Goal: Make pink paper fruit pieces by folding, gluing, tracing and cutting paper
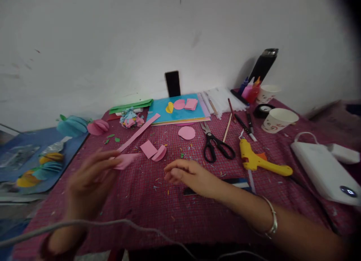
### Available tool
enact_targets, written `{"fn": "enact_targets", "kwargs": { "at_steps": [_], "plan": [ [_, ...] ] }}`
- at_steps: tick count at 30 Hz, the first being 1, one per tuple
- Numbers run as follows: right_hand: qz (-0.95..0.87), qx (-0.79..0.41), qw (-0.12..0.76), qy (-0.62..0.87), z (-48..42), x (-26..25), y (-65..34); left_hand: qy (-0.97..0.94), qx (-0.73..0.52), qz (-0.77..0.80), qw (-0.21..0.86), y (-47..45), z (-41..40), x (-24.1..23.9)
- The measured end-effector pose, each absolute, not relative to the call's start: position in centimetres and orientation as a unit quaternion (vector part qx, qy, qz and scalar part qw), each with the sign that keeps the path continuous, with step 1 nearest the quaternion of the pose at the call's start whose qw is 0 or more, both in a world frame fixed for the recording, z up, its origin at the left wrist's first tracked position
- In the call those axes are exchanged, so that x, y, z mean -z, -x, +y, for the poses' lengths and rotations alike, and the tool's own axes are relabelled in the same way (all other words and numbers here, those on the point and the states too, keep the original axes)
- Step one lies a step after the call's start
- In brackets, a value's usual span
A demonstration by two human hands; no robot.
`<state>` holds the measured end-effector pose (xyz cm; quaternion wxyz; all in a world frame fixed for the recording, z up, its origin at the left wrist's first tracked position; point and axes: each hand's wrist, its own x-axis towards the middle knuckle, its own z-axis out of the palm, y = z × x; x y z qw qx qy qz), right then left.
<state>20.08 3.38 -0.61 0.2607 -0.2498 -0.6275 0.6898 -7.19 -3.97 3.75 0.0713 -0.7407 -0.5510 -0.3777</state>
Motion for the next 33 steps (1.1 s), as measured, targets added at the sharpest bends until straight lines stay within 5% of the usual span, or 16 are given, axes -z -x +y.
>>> {"fn": "enact_targets", "kwargs": {
  "at_steps": [4,8,15,19,24,33],
  "plan": [
    [-0.436,-0.832,0.281,0.197,3.5,1.5,-19.8,0.854,0.332,-0.376,0.138,0.7,-0.5,-3.1],
    [-0.387,-0.832,0.324,0.23,4.5,2.3,-19.7,0.885,0.306,-0.334,0.109,-0.6,1.4,-1.5],
    [-0.408,-0.8,0.321,0.301,5.7,2.7,-20.1,0.523,0.534,-0.481,-0.457,-0.2,1.8,0.4],
    [-0.455,-0.778,0.299,0.313,5.5,2.5,-20.2,0.369,0.491,-0.507,-0.604,-0.8,1.4,1.7],
    [-0.513,-0.759,0.263,0.305,5.3,2.6,-20.3,0.458,0.444,-0.509,-0.578,-0.9,0.4,1.7],
    [-0.534,-0.725,0.311,0.303,5.0,2.6,-20.0,0.636,0.434,-0.56,-0.305,-1.3,0.0,0.2]
  ]
}}
